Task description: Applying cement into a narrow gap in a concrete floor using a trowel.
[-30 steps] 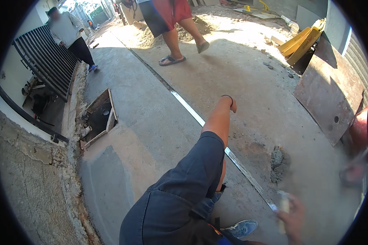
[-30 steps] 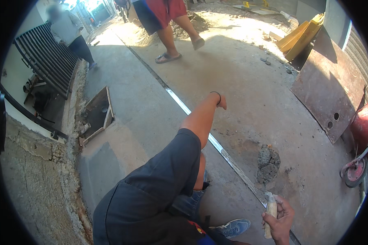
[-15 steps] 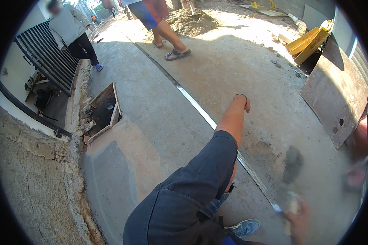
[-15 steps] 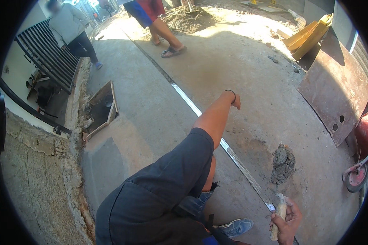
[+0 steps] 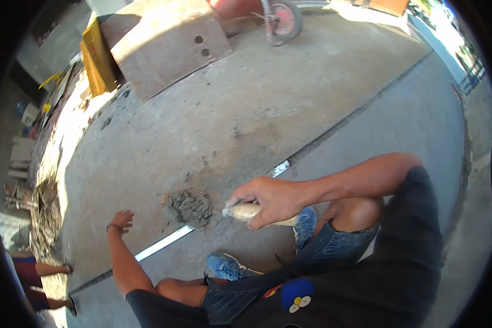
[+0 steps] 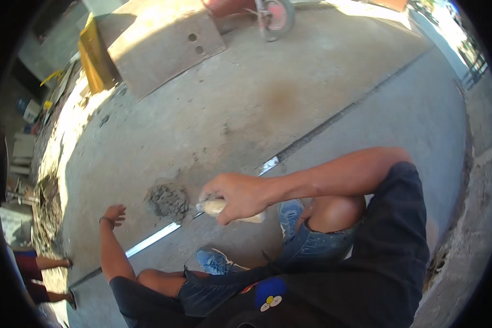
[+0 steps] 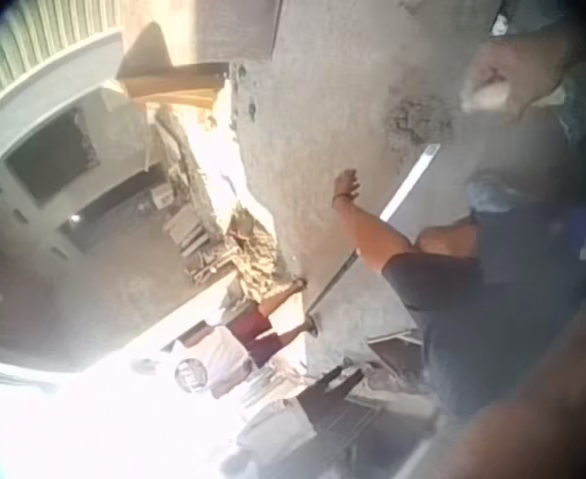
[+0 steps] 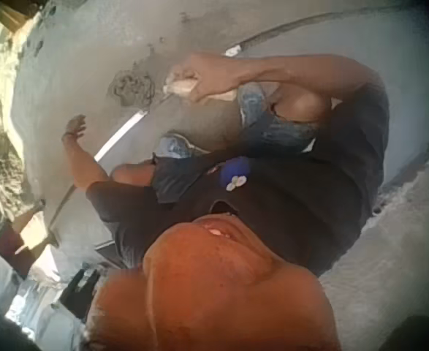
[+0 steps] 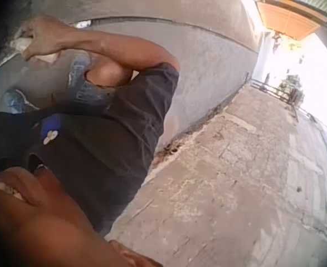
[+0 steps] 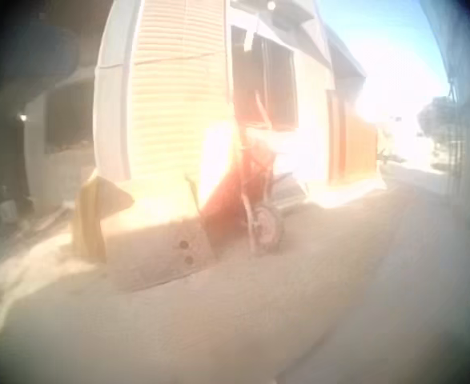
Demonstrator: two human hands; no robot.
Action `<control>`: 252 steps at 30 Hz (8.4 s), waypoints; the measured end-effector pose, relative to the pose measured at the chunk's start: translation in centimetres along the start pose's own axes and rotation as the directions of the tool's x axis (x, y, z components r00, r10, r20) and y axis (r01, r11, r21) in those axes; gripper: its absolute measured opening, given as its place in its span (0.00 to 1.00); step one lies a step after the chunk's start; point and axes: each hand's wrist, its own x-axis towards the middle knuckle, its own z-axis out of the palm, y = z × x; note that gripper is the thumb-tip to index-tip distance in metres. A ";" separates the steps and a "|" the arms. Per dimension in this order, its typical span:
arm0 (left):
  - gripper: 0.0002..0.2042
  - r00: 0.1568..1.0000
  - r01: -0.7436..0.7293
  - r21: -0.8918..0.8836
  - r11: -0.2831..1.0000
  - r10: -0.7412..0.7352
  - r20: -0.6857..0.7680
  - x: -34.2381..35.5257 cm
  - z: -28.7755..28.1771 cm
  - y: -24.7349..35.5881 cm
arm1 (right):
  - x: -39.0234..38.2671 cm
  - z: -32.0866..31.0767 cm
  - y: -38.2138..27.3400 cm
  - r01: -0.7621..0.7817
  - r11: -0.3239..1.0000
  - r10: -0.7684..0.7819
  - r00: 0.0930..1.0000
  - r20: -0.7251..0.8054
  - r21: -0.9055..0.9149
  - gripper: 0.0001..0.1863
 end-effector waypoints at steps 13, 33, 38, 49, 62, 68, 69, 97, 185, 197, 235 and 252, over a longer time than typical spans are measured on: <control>0.26 0.985 0.175 0.064 0.983 -0.175 0.000 -11.7 2.4 5.7 | 0.1 0.0 0.3 0.127 0.992 -0.127 0.992 0.000 -0.019 0.28; 0.28 0.984 0.178 0.025 0.984 -0.178 -0.002 -7.8 1.0 3.1 | -1.1 0.1 0.7 0.060 0.998 -0.059 0.997 -0.043 0.007 0.20; 0.27 0.981 0.193 -0.006 0.981 -0.193 -0.001 -1.4 -1.0 -1.5 | -1.2 0.2 0.6 0.064 0.998 -0.064 0.997 -0.037 -0.009 0.19; 0.28 0.977 0.212 0.008 0.977 -0.212 0.005 3.6 -2.5 -4.9 | -1.4 0.1 0.7 0.101 0.995 -0.101 0.994 -0.038 -0.015 0.19; 0.25 0.986 0.167 0.021 0.986 -0.167 -0.002 1.0 -1.0 -3.4 | -1.3 -2.0 0.9 0.031 0.991 -0.021 0.996 -0.081 0.131 0.28; 0.24 0.990 0.130 0.010 0.991 -0.130 -0.046 -1.5 0.2 -1.5 | -1.7 -5.0 1.5 0.011 1.000 -0.014 0.960 -0.279 -0.011 0.29; 0.24 0.989 0.139 -0.008 0.990 -0.139 -0.045 -1.7 0.3 -1.3 | -1.7 -5.3 1.5 -0.028 0.998 0.042 0.956 -0.290 0.055 0.28; 0.35 0.739 0.413 -0.773 0.481 0.319 0.593 -15.6 19.4 8.8 | -14.4 -22.2 28.3 -0.244 0.905 0.422 0.420 -0.803 0.349 0.30; 0.35 -0.006 -0.852 -0.123 -0.509 -0.225 0.974 -30.1 12.0 90.6 | 51.7 -26.9 -39.0 0.779 0.396 0.557 0.217 0.802 -0.486 0.26; 0.29 0.225 -0.753 0.280 -0.595 0.167 0.960 -27.8 11.8 120.9 | 15.7 -33.9 -29.1 0.996 -0.019 0.797 0.066 0.600 -0.084 0.16; 0.18 0.053 -0.781 -0.002 -0.625 -0.069 0.996 -55.7 50.4 149.2 | -23.5 -56.9 -6.5 0.963 -0.148 0.685 0.264 0.679 -0.226 0.14; 0.15 -0.334 -0.555 -0.745 -0.370 -0.721 0.607 -76.9 53.8 140.4 | -19.2 -73.3 -2.3 0.996 -0.080 0.610 0.077 0.788 -0.035 0.21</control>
